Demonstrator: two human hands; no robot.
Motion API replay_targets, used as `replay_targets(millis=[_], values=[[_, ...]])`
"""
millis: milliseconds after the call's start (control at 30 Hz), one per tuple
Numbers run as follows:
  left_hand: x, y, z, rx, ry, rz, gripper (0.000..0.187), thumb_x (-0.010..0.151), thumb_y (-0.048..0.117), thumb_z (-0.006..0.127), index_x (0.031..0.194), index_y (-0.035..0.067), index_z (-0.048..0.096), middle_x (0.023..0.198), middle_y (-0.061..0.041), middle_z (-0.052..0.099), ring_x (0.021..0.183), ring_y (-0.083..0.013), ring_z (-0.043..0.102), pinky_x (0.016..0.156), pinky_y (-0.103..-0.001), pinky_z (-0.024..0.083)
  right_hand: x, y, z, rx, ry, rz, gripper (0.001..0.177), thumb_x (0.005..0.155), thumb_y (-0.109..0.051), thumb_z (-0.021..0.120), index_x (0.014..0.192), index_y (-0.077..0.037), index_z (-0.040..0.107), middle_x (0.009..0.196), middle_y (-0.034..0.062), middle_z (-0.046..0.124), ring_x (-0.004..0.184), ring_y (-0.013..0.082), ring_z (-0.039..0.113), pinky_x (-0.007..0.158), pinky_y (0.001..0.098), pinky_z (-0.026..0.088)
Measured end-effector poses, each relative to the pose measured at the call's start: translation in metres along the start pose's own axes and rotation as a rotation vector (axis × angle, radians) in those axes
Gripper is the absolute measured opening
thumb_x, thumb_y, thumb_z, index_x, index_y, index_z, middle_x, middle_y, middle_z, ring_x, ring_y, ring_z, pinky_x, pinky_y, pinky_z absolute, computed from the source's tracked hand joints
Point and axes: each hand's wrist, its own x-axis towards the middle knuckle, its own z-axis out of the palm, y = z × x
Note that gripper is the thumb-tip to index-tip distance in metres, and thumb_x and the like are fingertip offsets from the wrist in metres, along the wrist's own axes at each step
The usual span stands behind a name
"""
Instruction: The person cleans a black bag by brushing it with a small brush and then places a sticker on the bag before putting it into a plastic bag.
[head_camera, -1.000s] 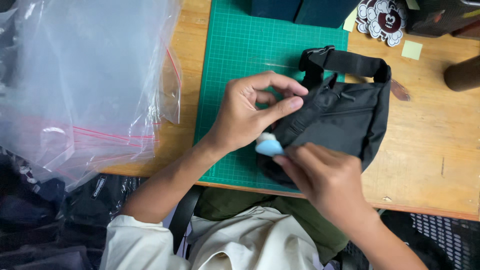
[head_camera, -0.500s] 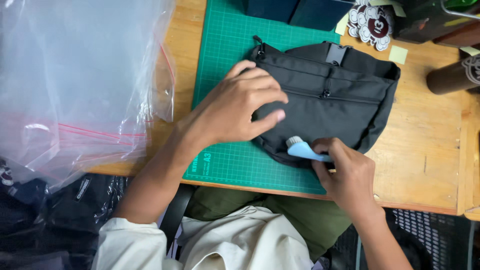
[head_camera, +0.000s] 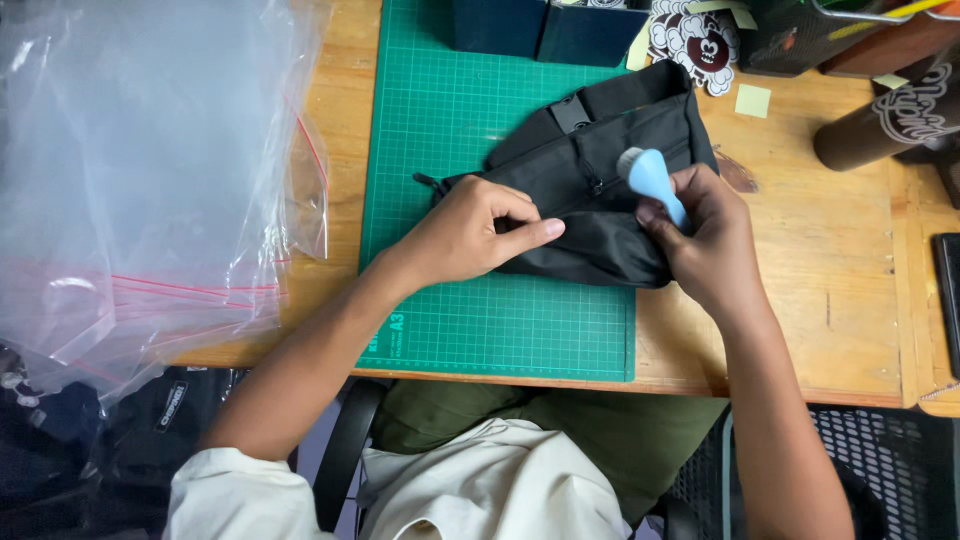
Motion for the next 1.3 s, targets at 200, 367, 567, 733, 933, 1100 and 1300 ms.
replay_targets(millis=[200, 367, 567, 733, 933, 1100, 1300], values=[[0.001, 0.010, 0.003, -0.110, 0.118, -0.107, 0.019, 0.095, 0.023, 0.073, 0.078, 0.012, 0.076, 0.062, -0.001, 0.060, 0.056, -0.0036, 0.052, 0.050, -0.021, 0.043, -0.042, -0.057, -0.003, -0.079, 0.286, -0.235, 0.011, 0.117, 0.002, 0.066, 0.121, 0.011, 0.061, 0.085, 0.0190, 0.061, 0.076, 0.0243, 0.059, 0.072, 0.0349, 0.048], [0.002, 0.000, 0.021, -0.322, 0.150, -0.148, 0.010, 0.094, 0.020, 0.074, 0.094, 0.013, 0.081, 0.079, -0.003, 0.069, 0.074, -0.0054, 0.062, 0.063, -0.021, 0.050, -0.081, -0.071, 0.042, -0.005, 0.363, -0.098, 0.012, 0.103, -0.002, 0.072, 0.107, 0.008, 0.068, 0.063, 0.0124, 0.059, 0.054, 0.0147, 0.050, 0.052, 0.0267, 0.042], [-0.002, -0.010, 0.037, -0.763, 0.249, -0.364, 0.015, 0.095, 0.017, 0.071, 0.099, 0.007, 0.081, 0.087, -0.005, 0.071, 0.087, -0.0085, 0.062, 0.078, -0.024, 0.051, -0.095, -0.072, 0.093, -0.183, 0.232, -0.175, 0.008, 0.086, -0.007, 0.082, 0.092, -0.005, 0.077, 0.051, 0.0094, 0.059, 0.040, 0.0245, 0.052, 0.040, 0.0321, 0.041], [0.002, 0.007, 0.020, -0.960, 0.330, -0.547, 0.016, 0.089, 0.017, 0.077, 0.101, 0.007, 0.082, 0.092, -0.007, 0.077, 0.087, -0.0126, 0.071, 0.079, -0.026, 0.058, -0.086, -0.077, 0.087, -0.240, 0.144, -0.304, 0.008, 0.085, -0.009, 0.082, 0.085, -0.005, 0.075, 0.052, 0.0087, 0.057, 0.042, 0.0282, 0.056, 0.043, 0.0355, 0.046], [0.002, -0.009, 0.023, -1.076, 0.343, -0.699, 0.022, 0.081, 0.020, 0.082, 0.099, 0.008, 0.082, 0.087, -0.015, 0.078, 0.079, -0.0257, 0.079, 0.066, -0.035, 0.064, -0.084, -0.088, 0.097, -0.187, 0.042, -0.282, 0.009, 0.083, -0.007, 0.082, 0.088, -0.003, 0.075, 0.056, 0.0111, 0.060, 0.043, 0.0332, 0.056, 0.044, 0.0403, 0.045], [-0.003, 0.014, 0.014, -0.520, 0.285, -0.153, 0.015, 0.097, 0.016, 0.074, 0.109, 0.009, 0.079, 0.089, -0.007, 0.074, 0.089, -0.0066, 0.063, 0.078, -0.024, 0.054, -0.083, -0.072, 0.070, -0.195, 0.280, -0.330, 0.004, 0.094, -0.004, 0.073, 0.097, -0.002, 0.075, 0.052, 0.0045, 0.056, 0.040, 0.0180, 0.046, 0.043, 0.0296, 0.041], [-0.004, 0.027, 0.011, -0.331, 0.174, -0.078, 0.016, 0.096, 0.015, 0.074, 0.110, 0.010, 0.079, 0.089, -0.005, 0.070, 0.072, -0.0030, 0.056, 0.057, -0.017, 0.048, -0.086, -0.082, 0.041, -0.279, 0.374, -0.198, 0.003, 0.099, -0.002, 0.072, 0.100, -0.003, 0.074, 0.049, 0.0066, 0.045, 0.042, 0.0164, 0.043, 0.047, 0.0300, 0.037]])
